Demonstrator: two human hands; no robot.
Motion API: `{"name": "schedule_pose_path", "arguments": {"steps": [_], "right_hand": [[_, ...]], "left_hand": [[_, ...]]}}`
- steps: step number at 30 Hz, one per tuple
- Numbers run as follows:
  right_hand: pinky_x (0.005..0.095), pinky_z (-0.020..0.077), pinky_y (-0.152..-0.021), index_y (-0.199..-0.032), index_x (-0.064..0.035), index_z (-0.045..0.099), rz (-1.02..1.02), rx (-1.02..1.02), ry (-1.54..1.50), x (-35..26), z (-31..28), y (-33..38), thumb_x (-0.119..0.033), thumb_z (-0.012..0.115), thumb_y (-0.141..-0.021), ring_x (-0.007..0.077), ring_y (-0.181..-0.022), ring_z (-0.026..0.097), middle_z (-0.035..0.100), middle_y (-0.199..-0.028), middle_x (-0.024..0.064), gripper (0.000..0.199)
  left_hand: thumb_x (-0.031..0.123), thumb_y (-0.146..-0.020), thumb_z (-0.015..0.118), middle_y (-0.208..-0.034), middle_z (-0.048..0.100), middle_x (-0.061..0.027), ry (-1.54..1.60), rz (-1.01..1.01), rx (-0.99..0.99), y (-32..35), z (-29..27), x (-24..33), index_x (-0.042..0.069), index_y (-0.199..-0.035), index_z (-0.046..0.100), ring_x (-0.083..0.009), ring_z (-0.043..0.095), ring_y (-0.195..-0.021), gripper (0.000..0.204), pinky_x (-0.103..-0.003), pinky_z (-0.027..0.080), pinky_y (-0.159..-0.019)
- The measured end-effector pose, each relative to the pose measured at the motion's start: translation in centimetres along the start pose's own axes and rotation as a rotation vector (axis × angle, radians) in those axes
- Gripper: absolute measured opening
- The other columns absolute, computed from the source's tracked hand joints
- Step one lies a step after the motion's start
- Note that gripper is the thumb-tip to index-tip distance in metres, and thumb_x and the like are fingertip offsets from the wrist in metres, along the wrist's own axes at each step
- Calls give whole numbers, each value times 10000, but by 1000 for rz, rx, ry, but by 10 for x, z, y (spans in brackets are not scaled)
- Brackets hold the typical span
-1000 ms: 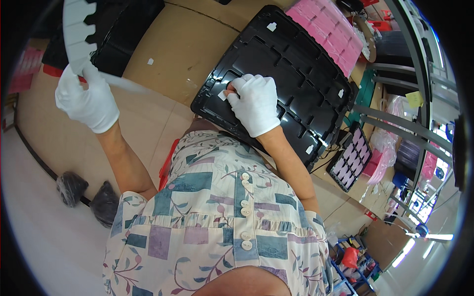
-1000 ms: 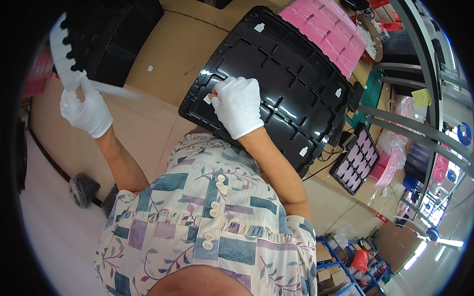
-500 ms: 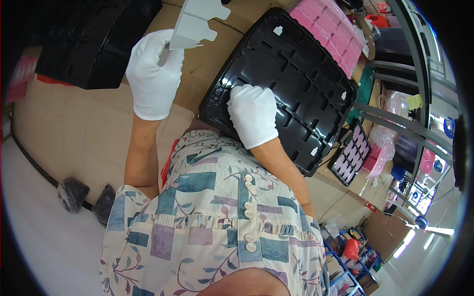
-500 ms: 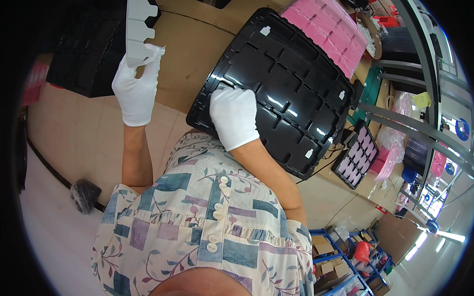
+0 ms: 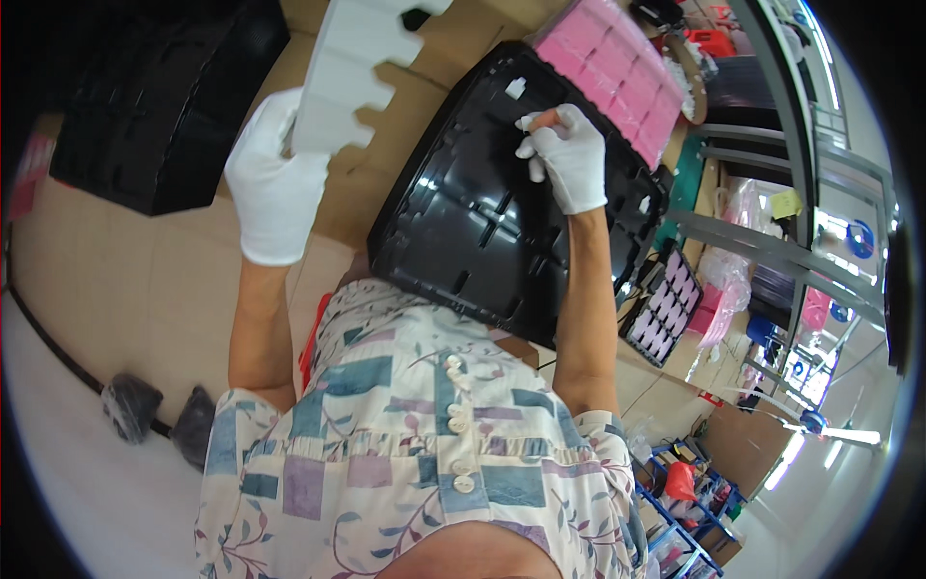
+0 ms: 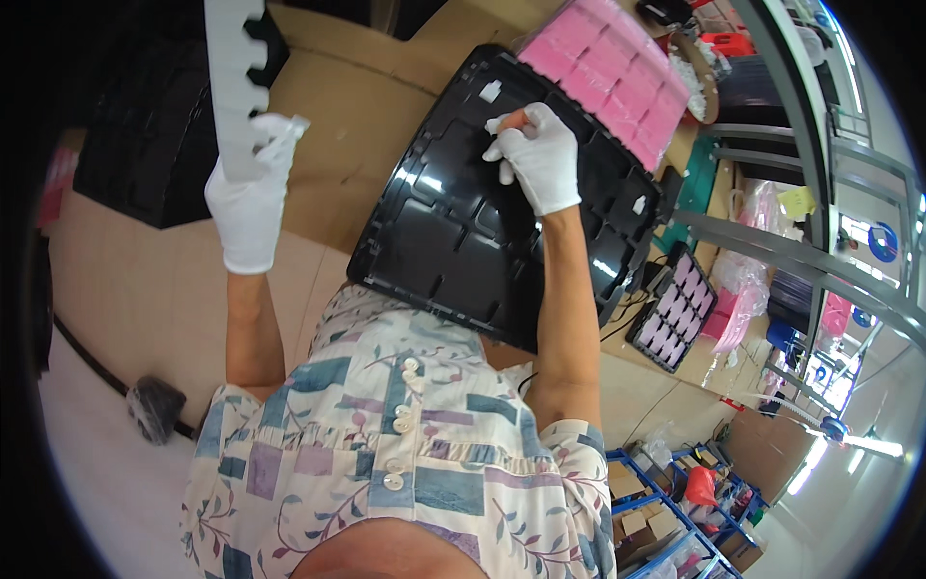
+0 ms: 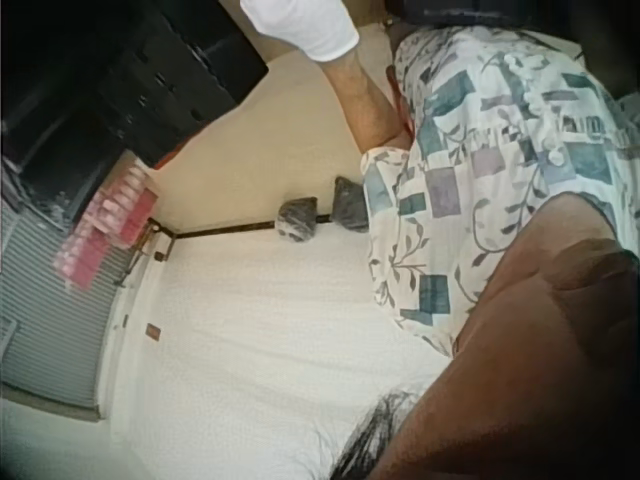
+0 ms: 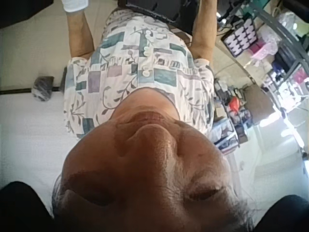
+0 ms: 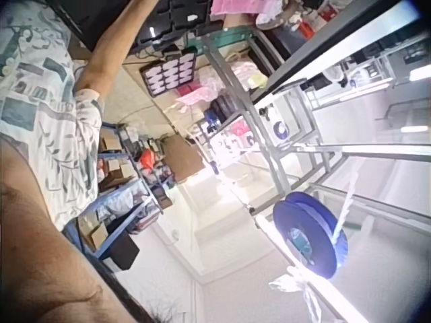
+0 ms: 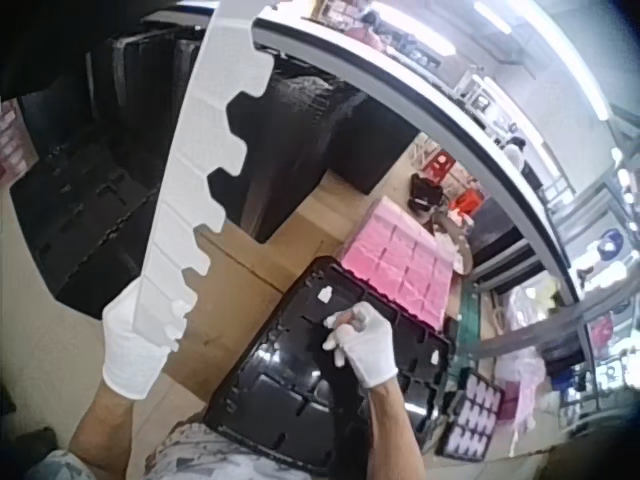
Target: The person assembles black plastic trays by hand, attaching white adhesive strips to their undersides and inserting pink foam dividers.
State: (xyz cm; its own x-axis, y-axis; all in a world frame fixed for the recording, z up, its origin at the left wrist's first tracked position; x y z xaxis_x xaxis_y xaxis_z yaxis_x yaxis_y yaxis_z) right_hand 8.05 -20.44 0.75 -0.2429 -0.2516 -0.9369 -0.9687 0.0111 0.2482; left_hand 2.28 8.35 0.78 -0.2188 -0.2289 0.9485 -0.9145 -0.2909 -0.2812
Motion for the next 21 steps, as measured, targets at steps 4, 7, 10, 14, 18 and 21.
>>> {"name": "schedule_pose_path", "arguments": {"steps": [4,7,10,14,18,21], "right_hand": [[268,511,-508,-971,39,670,-84,67,327,-1,-11,-44,-9,511,-850,142,-544,625,670,-760,117,206],[279,525,-554,-918,25,708,-66,83,367,-1,-9,-67,-54,525,-867,146,-555,640,674,-692,111,206],[253,522,-570,-919,34,719,-146,-5,542,-9,-5,-72,-54,516,-871,128,-576,646,700,-733,96,226],[356,535,-673,-864,-8,718,-315,11,952,-14,-3,-78,-100,598,-831,305,-676,669,688,-739,155,154],[395,518,-735,-851,-28,678,-444,-75,1099,-5,-4,-77,-114,602,-815,370,-777,644,660,-785,176,121],[407,511,-759,-887,-31,602,-638,-23,781,5,-4,-49,-82,609,-818,334,-835,634,632,-863,161,85]], "left_hand": [[-12,-904,650,-945,640,11,46,-147,-28,-1,-4,2,-4,-1030,645,-33,496,-686,127,-195,399,-582],[-47,-888,613,-957,662,-11,-12,-68,-47,-2,-8,4,-5,-1035,643,-68,579,-746,156,-205,463,-613],[-77,-861,599,-936,678,-34,-34,-31,-32,-5,-5,2,-1,-1044,659,-102,658,-804,207,-220,535,-650],[-105,-813,635,-951,671,-42,-47,-87,-56,-8,-1,4,7,-1050,661,-119,662,-823,263,-241,553,-668],[-117,-783,659,-944,672,-40,-39,-69,-66,-11,2,5,9,-1048,663,-124,663,-826,294,-245,555,-672],[-111,-769,675,-939,671,-38,-68,-41,-49,-13,2,5,7,-1045,663,-127,662,-824,301,-245,557,-677]]}}
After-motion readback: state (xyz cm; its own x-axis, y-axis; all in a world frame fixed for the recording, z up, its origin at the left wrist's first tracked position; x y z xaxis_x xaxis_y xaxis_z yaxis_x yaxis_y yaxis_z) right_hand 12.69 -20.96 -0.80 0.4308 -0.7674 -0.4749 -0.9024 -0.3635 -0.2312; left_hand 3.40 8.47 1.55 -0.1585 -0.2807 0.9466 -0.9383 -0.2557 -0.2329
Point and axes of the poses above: each hand's wrist, its own y-axis away from the middle knuckle, its own z-axis out of the palm, x = y × z, the point moved 1 cm from there along -y, towards the middle knuckle
